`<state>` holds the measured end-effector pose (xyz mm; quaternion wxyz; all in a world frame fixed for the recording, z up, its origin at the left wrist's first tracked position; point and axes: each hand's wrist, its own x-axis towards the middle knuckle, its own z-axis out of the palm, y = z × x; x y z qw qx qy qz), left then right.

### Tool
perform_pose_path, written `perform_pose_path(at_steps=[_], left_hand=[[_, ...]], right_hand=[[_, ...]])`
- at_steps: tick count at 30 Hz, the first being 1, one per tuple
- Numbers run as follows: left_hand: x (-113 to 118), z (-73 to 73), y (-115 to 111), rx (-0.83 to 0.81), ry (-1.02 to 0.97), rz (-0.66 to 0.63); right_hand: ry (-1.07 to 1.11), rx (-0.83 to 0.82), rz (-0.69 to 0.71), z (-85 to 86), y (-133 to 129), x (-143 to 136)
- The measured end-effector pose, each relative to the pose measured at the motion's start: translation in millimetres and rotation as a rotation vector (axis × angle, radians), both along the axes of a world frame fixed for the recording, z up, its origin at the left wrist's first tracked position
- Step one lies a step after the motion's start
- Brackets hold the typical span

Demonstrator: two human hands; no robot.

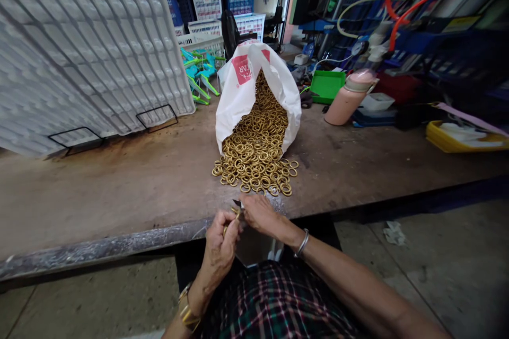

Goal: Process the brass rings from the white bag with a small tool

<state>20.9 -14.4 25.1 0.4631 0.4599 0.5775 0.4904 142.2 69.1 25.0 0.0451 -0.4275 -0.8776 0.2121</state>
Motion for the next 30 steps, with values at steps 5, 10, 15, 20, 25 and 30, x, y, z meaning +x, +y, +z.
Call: perform_pose_path(at_steps=[5, 10, 15, 20, 25, 30], left_hand=[[-0.9, 13.4, 5.2, -0.089, -0.371, 0.021], [-3.3, 12.6, 12.3, -0.108, -0.624, 0.069], [-1.0, 7.9, 12.2, -0.156, -0.648, 0.147], [-4.8, 2.4, 10.6, -0.22, -0.673, 0.203], [-5.0, 3.5, 9.8, -0.245, -0.704, 0.186], [-3.2, 4.5, 10.1, -0.225, -0.667, 0.163]], right_hand=[[0.298, -0.1, -0.183, -0.2, 7.9, -3.7], [0.586, -0.53, -0.272, 5.5, 2.3, -8.6], [0.718, -0.741, -0.24, 0.0, -3.7, -12.5], [0.702, -0.463, -0.241, 0.3, -1.7, -12.9], [0.625, -0.2, -0.151, 4.4, -5.3, -9.5], [0.571, -0.07, -0.077, 0.8, -8.5, -6.8]])
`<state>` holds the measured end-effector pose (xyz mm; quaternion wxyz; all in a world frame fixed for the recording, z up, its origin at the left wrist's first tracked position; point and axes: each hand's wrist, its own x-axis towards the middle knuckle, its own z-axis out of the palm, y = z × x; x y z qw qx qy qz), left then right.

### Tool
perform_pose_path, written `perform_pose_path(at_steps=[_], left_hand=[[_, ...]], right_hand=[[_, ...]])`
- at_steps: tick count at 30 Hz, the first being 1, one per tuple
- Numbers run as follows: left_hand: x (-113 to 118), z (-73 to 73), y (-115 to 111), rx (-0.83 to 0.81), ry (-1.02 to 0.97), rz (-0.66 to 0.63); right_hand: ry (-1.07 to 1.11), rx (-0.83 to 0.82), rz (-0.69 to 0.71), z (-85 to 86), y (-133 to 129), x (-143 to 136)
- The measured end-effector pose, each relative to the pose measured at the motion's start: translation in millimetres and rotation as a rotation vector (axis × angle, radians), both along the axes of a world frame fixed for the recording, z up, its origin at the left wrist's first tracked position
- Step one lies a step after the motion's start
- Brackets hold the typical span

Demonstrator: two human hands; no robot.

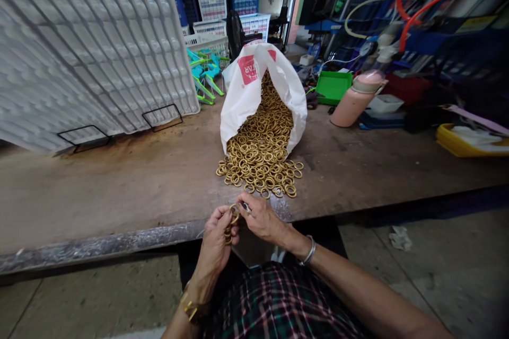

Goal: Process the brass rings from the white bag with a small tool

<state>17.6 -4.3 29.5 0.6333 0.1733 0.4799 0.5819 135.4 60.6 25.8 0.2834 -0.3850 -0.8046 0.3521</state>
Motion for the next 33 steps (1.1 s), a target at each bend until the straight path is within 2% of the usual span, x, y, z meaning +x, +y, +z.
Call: perform_pose_path(at_steps=[2, 6, 8, 11, 15, 17, 25, 29, 33], left_hand=[[-0.2, -1.3, -0.2, 0.014, 0.071, 0.004], [-0.5, -3.1, -2.1, 0.053, 0.438, 0.006], [-0.2, -2.7, -3.2, 0.073, 0.556, -0.006], [0.5, -1.8, -4.5, 0.068, 0.468, -0.055], [0.8, -1.8, -5.8, 0.022, 0.175, -0.093], [0.7, -2.2, -6.3, 0.012, 0.1, -0.093], [1.1, -3.4, -7.4, 0.042, 0.074, -0.067], [1.0, -3.3, -5.7, 0.057, 0.093, -0.044], [0.3, -3.2, -4.3, 0.061, 0.142, -0.03]], right_hand=[[0.01, -0.035, -0.003, 0.5, 0.6, -0.7], [0.046, -0.227, -0.051, 3.9, 3.9, -3.6], [0.074, -0.302, -0.059, 4.5, 5.3, -4.4], [0.115, -0.347, -0.058, 4.3, 5.7, -4.5], [0.071, -0.251, -0.079, 6.0, 3.2, -4.0], [0.054, -0.208, -0.07, 7.5, 1.8, -4.1], [0.056, -0.229, -0.055, 5.1, 3.3, -6.0], [-0.163, -0.099, -0.076, -0.7, 2.8, -1.8], [-0.418, 0.04, 0.039, -0.8, -2.6, 2.9]])
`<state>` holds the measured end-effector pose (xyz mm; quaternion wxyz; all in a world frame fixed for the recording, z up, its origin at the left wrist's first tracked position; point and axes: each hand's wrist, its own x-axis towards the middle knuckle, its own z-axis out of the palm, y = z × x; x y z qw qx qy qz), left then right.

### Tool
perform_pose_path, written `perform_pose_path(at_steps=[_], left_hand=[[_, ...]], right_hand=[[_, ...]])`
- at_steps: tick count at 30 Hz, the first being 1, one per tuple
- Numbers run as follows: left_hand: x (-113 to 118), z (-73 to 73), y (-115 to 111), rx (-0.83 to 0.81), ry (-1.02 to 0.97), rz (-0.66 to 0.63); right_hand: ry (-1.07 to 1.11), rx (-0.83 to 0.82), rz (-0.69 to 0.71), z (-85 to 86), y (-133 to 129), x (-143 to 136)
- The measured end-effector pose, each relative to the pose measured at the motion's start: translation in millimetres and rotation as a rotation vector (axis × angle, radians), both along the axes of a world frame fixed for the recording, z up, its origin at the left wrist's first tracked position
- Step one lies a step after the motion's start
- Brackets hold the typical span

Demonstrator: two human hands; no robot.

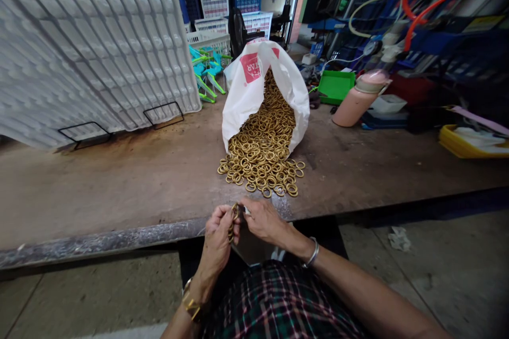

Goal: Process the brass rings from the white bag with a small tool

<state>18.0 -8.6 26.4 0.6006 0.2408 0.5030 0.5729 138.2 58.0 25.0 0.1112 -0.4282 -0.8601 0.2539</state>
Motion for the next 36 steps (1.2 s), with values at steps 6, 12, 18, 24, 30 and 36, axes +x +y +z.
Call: perform_pose_path(at_steps=[6, 12, 18, 24, 30, 36], left_hand=[[-0.6, -2.7, -2.5, -0.003, 0.11, -0.005], [-0.4, -4.3, -2.9, 0.007, 0.199, -0.021], [-1.2, -5.2, -2.3, 0.036, 0.316, -0.007], [-0.4, 0.7, -11.7, 0.075, 0.365, 0.018], [-1.0, 18.1, -14.6, 0.054, -0.079, -0.034], [-6.9, 10.3, -4.9, -0.127, -0.364, 0.106]], right_hand=[[-0.107, 0.016, 0.045, 7.5, -5.8, -2.9], [-0.135, 0.024, 0.036, 0.3, -4.7, -3.2], [-0.158, 0.001, 0.097, 4.9, -2.5, -2.0], [-0.231, 0.026, 0.072, 11.0, -0.3, -2.7], [-0.275, 0.083, -0.088, 10.0, 5.6, -0.9], [-0.353, 0.132, -0.224, 11.9, 16.2, -2.4]])
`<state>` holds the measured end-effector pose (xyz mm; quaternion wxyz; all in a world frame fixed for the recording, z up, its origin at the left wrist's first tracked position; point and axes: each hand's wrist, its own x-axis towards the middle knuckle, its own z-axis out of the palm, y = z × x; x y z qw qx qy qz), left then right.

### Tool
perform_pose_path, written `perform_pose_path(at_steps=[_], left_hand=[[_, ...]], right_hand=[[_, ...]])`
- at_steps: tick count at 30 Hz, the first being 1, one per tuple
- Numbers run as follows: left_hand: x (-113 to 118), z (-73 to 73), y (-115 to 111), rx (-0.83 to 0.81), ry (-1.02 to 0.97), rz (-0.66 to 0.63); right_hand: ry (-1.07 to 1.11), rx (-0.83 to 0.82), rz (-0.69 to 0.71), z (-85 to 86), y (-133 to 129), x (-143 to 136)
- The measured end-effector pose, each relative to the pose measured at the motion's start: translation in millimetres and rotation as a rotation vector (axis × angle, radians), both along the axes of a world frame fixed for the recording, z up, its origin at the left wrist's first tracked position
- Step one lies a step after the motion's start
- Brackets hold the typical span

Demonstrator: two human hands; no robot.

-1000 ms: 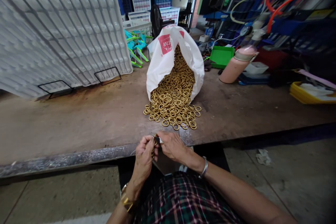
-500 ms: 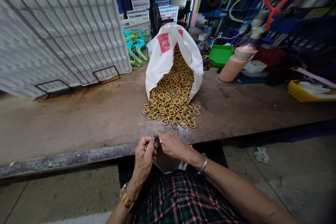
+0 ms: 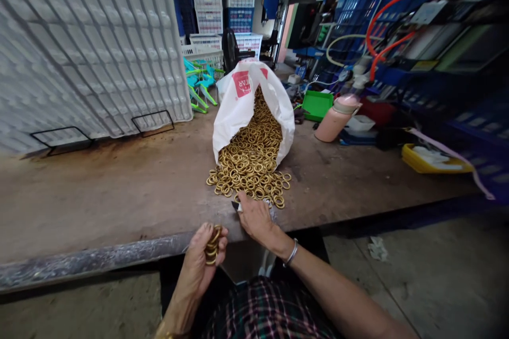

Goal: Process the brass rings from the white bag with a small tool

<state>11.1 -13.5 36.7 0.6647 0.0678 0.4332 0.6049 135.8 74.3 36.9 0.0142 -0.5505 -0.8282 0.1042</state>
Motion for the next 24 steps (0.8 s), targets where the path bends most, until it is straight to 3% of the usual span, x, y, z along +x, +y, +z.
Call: perform_pose_path(at_steps=[10, 16, 19, 24], left_hand=[[-9.6, -7.1, 4.9, -0.002, -0.181, 0.014], [-7.8, -7.5, 11.5, -0.051, -0.122, 0.063], [-3.9, -7.6, 15.2, 0.04, 0.032, 0.035], [3.6, -8.4, 20.1, 0.089, 0.353, 0.015]], right_hand=[[-0.032, 0.036, -0.007, -11.7, 6.3, -1.1], [0.248, 0.011, 0.07, -15.2, 8.6, 5.2], [0.561, -0.101, 0.123, -8.7, 8.1, 4.3], [0.873, -0.499, 0.134, -5.3, 5.1, 4.3]])
